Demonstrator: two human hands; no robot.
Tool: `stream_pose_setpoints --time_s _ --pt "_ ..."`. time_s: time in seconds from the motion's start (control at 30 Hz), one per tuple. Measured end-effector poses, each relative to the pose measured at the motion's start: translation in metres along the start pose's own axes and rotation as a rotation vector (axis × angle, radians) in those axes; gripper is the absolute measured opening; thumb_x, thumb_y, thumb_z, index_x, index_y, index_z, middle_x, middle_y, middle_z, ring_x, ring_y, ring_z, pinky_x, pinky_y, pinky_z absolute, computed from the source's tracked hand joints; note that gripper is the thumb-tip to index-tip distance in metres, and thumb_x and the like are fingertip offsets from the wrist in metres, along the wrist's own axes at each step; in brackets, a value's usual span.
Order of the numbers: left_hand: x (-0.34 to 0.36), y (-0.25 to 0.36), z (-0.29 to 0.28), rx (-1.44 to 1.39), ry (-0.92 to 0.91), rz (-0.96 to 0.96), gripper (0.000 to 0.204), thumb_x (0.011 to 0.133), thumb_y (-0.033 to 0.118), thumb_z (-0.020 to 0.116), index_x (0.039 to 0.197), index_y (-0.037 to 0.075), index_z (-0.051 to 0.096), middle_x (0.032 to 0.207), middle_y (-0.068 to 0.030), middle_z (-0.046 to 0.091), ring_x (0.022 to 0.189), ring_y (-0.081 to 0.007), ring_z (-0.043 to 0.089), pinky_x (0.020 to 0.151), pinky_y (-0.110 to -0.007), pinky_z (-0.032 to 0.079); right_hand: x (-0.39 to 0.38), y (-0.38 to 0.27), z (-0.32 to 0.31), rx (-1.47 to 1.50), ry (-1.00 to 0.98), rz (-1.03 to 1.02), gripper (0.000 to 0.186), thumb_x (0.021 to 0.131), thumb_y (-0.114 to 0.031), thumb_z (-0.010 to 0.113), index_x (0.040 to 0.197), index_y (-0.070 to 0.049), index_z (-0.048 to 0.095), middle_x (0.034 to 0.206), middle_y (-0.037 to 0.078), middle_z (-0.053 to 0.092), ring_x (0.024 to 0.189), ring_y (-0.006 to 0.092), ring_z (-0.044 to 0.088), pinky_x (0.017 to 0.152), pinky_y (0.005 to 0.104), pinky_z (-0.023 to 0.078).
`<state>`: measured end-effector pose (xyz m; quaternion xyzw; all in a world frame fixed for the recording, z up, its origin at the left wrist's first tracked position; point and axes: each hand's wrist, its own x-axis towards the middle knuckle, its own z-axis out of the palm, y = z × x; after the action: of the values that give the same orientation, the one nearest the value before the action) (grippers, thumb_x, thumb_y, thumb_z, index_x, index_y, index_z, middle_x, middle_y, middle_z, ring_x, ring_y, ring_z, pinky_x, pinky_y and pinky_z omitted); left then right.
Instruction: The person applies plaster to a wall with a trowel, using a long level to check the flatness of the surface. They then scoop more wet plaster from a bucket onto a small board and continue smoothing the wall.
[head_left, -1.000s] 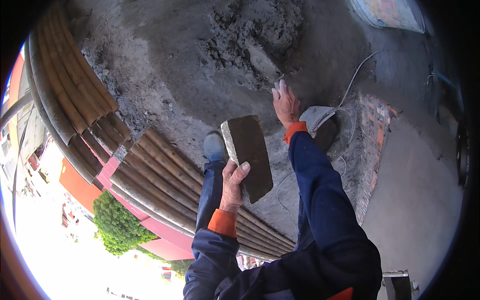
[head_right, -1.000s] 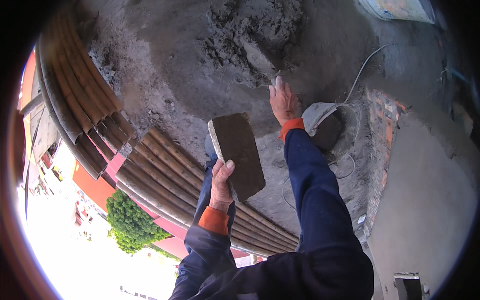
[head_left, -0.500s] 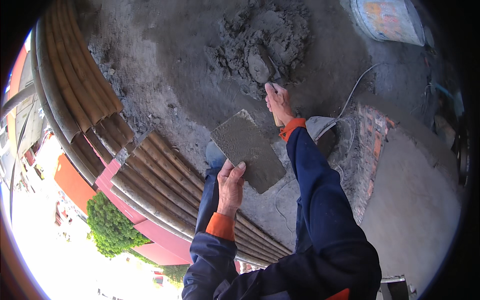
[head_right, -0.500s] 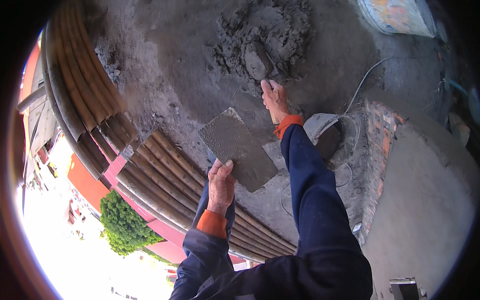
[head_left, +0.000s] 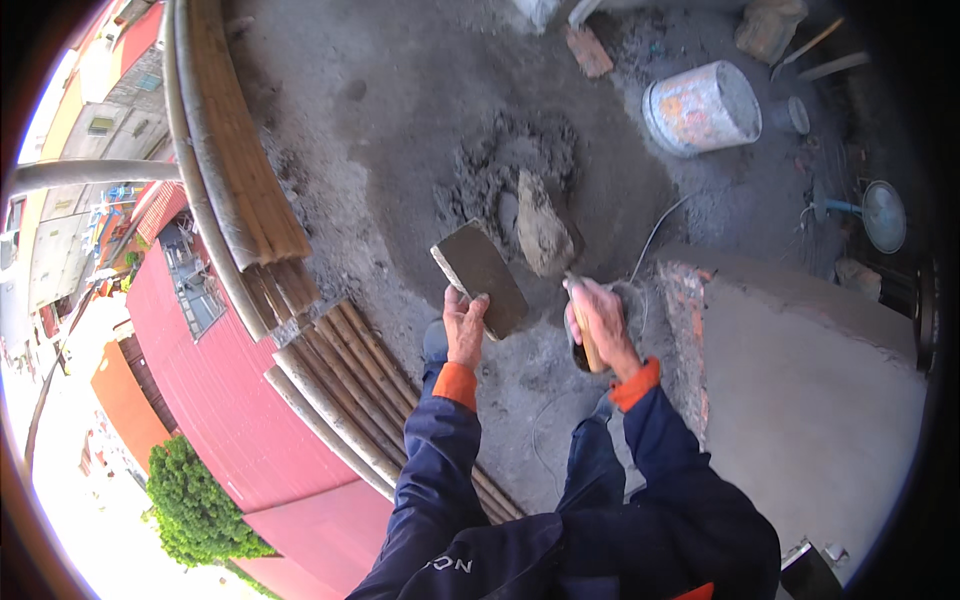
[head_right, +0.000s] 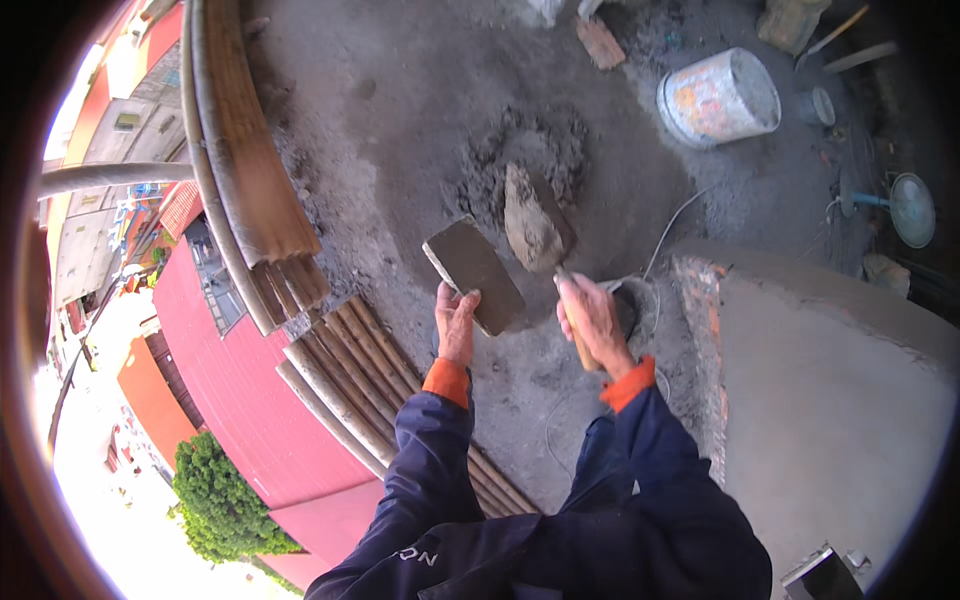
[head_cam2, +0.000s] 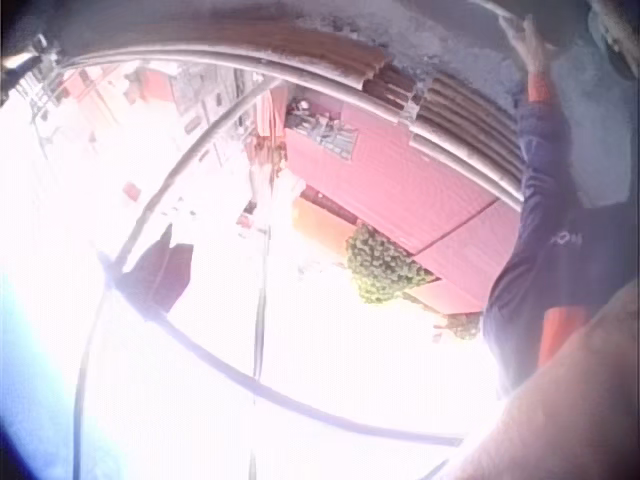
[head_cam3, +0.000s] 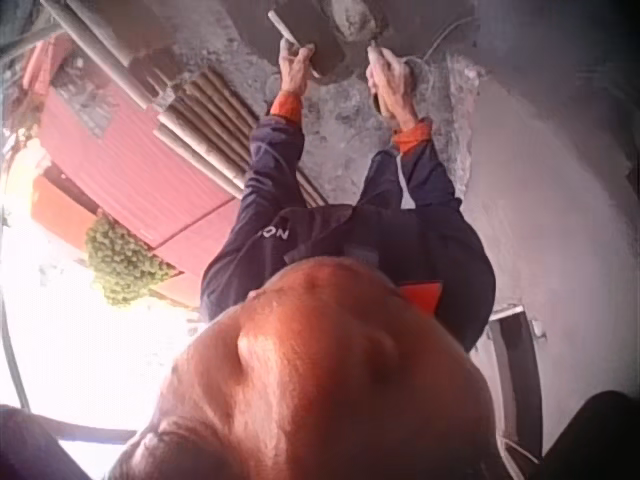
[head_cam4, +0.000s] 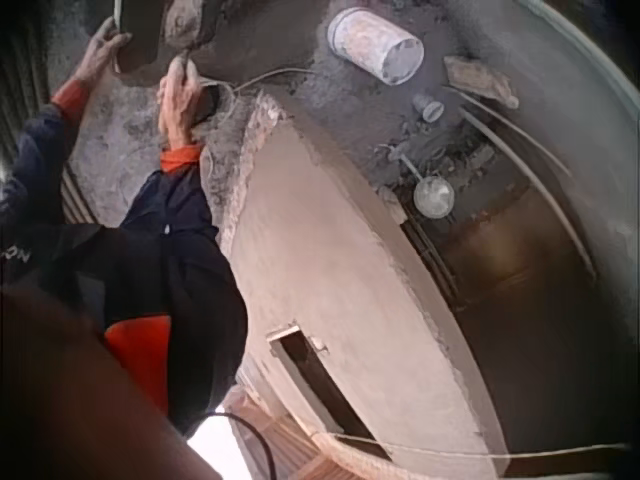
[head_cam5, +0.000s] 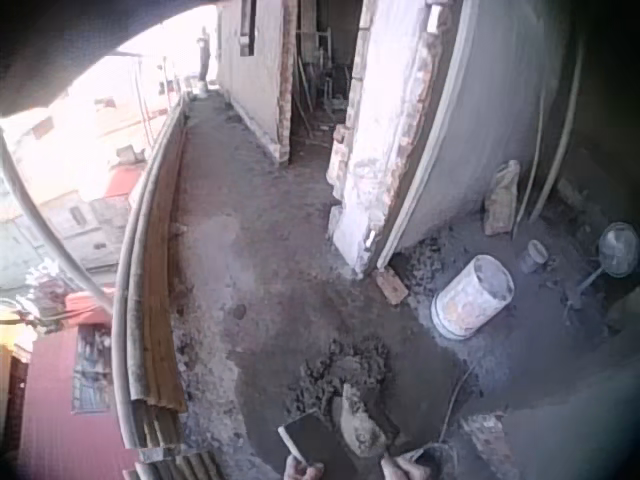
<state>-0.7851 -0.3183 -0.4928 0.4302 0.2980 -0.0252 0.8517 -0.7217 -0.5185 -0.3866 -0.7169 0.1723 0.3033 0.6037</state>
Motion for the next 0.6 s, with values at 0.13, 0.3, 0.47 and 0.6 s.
stream_pose_setpoints --time_s 0.13,0.3,0.47,0.6 --pt "-0.060 0.065 0.107 -0.082 -0.191 -0.044 0.058 0.080 0.003 0.059 0.135 0.005 0.038 0.117 -0.0073 0.060 0.106 -0.0169 0.057 0.090 -0.031 0.045 -0.134 -0.036 0.015 -0.748 0.382 -0.545 0.038 0.084 -0.027 0.063 0.106 0.005 0.059 0.084 0.023 0.062 0.074 0.0370 0.060 0.064 0.0432 0.048" --pt "-0.103 0.120 0.142 0.004 -0.292 -0.131 0.067 0.076 0.004 0.060 0.138 0.009 0.036 0.113 -0.0040 0.061 0.100 -0.0158 0.058 0.081 -0.028 0.045 -0.211 -0.109 0.021 -0.722 0.394 -0.618 0.045 0.080 -0.021 0.068 0.112 0.007 0.056 0.094 0.028 0.062 0.084 0.0428 0.062 0.072 0.0457 0.051" --pt "-0.165 0.161 0.141 0.020 -0.385 0.001 0.063 0.075 0.006 0.057 0.135 0.013 0.043 0.114 -0.0011 0.061 0.096 -0.0128 0.059 0.075 -0.025 0.045 -0.316 -0.155 -0.026 -0.524 0.421 -0.916 0.043 0.083 -0.022 0.066 0.113 0.007 0.056 0.092 0.027 0.063 0.083 0.0432 0.062 0.070 0.0449 0.050" --pt "-0.257 0.198 0.179 0.065 -0.486 0.081 0.059 0.075 0.001 0.054 0.133 0.008 0.047 0.115 -0.0028 0.061 0.104 -0.0155 0.059 0.085 -0.030 0.048 -0.306 -0.119 -0.121 -0.609 0.427 -0.908 0.033 0.090 -0.026 0.057 0.110 0.000 0.056 0.070 0.016 0.062 0.063 0.0327 0.061 0.058 0.0397 0.048"
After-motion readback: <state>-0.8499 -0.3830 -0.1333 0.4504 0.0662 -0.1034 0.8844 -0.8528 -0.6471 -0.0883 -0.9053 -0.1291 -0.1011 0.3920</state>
